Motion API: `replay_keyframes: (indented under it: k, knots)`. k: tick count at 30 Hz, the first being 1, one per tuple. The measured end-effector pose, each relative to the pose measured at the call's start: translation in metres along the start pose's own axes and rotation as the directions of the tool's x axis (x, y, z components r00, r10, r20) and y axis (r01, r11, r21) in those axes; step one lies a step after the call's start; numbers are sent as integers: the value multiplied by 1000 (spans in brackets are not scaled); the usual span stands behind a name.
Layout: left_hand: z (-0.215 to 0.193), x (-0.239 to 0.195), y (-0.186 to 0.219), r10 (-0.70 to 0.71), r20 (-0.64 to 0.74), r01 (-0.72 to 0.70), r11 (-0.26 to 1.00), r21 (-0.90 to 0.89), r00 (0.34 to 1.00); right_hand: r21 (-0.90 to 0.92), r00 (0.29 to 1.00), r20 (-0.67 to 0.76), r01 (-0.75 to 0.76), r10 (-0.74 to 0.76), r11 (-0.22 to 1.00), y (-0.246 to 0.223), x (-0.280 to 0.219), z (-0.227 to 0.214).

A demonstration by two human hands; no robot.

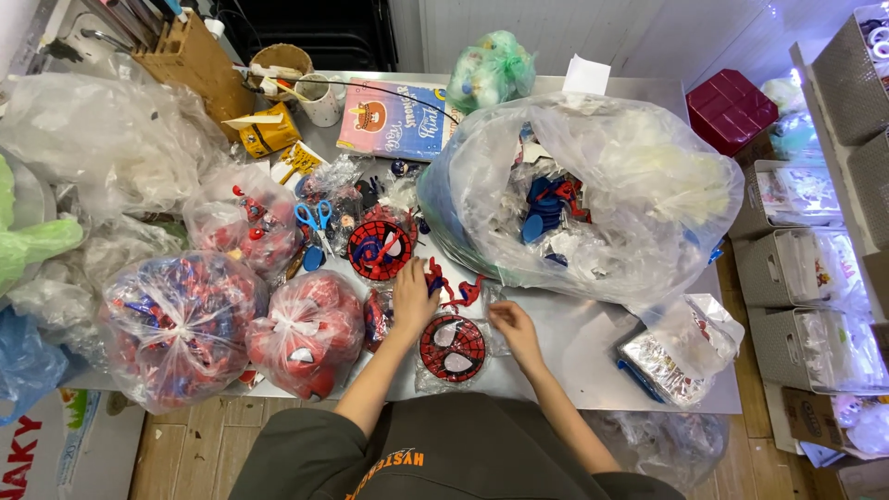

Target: Sort and organize various toys and merchandise on a work surface.

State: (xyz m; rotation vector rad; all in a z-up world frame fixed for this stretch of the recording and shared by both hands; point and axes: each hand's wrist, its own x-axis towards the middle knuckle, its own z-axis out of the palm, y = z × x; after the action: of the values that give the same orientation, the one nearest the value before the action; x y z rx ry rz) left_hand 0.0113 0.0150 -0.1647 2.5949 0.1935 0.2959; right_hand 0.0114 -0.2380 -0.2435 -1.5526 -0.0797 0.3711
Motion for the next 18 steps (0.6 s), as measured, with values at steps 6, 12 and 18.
replay_keyframes:
  k: [6,12,18]
  knots:
    - [32,11,-38,10,210,-33,994,104,978,-707,948,204,315,-244,633,-51,52,52]
    - [46,13,-60,-50,254,12,989,149,966,-940,968,210,239,-139,242,-13,99,89]
    - [-39,5,-1,-201,105,226,895,-386,974,-893,978,207,204,-37,401,-63,86,93]
